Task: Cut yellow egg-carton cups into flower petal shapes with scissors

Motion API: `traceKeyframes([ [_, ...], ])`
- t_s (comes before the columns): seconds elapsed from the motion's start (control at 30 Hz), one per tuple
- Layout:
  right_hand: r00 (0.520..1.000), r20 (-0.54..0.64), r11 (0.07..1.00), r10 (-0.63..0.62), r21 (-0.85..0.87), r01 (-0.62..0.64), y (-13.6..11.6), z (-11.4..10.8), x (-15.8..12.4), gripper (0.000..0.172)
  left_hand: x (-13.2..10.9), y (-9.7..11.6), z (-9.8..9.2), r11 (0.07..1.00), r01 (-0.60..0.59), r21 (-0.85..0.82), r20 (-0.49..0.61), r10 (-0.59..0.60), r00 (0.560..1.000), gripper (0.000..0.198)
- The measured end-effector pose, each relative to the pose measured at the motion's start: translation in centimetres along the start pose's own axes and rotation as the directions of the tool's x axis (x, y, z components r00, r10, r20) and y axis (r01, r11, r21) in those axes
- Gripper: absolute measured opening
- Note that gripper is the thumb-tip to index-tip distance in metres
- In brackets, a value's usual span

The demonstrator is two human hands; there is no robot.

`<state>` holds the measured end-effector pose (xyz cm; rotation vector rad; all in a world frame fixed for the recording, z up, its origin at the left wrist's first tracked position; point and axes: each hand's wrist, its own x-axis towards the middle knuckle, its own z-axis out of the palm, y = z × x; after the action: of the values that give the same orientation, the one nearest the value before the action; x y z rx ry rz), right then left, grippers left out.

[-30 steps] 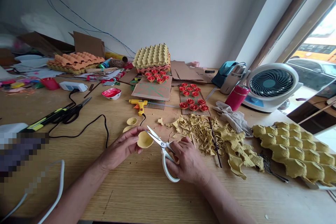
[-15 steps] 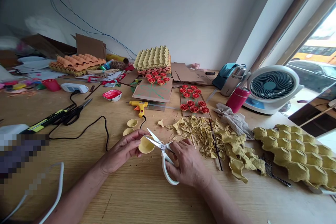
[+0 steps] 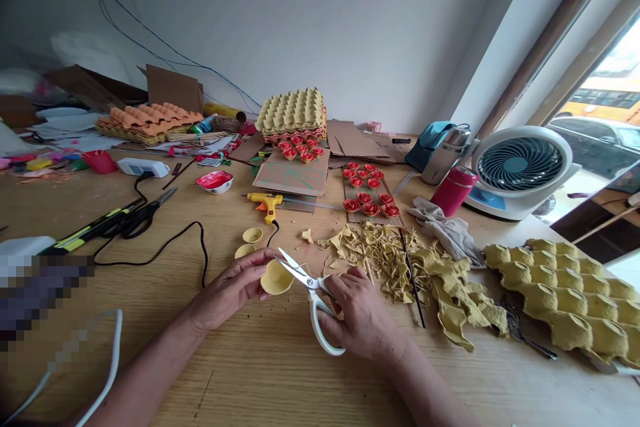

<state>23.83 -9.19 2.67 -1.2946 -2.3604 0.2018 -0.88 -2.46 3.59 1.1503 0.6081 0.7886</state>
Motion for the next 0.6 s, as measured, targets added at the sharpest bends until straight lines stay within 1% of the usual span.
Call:
traceKeyframes([
  [0.13, 1.0, -0.016, 0.999, 0.017, -0.037, -0.018, -0.32, -0.03, 0.14, 0.02, -0.09, 0.02, 0.02, 1.0, 0.011, 0.019, -0.004, -0.011, 1.0, 0.028],
  [0.3, 0.999, -0.046, 1.0, -0.018, -0.019, 0.017, -0.4, -0.06, 0.23, 0.021, -0.09, 0.03, 0.08, 0.999, 0.025, 0.022, 0.006, -0.025, 1.0, 0.029],
  [0.6, 1.0, -0.017, 1.0, -0.024, 0.007, 0.024, -0.06, -0.02, -0.12, 0.023, 0.04, 0.08, 0.01, 0.997, 0.04, -0.068, -0.008, -0.041, 0.999, 0.029],
])
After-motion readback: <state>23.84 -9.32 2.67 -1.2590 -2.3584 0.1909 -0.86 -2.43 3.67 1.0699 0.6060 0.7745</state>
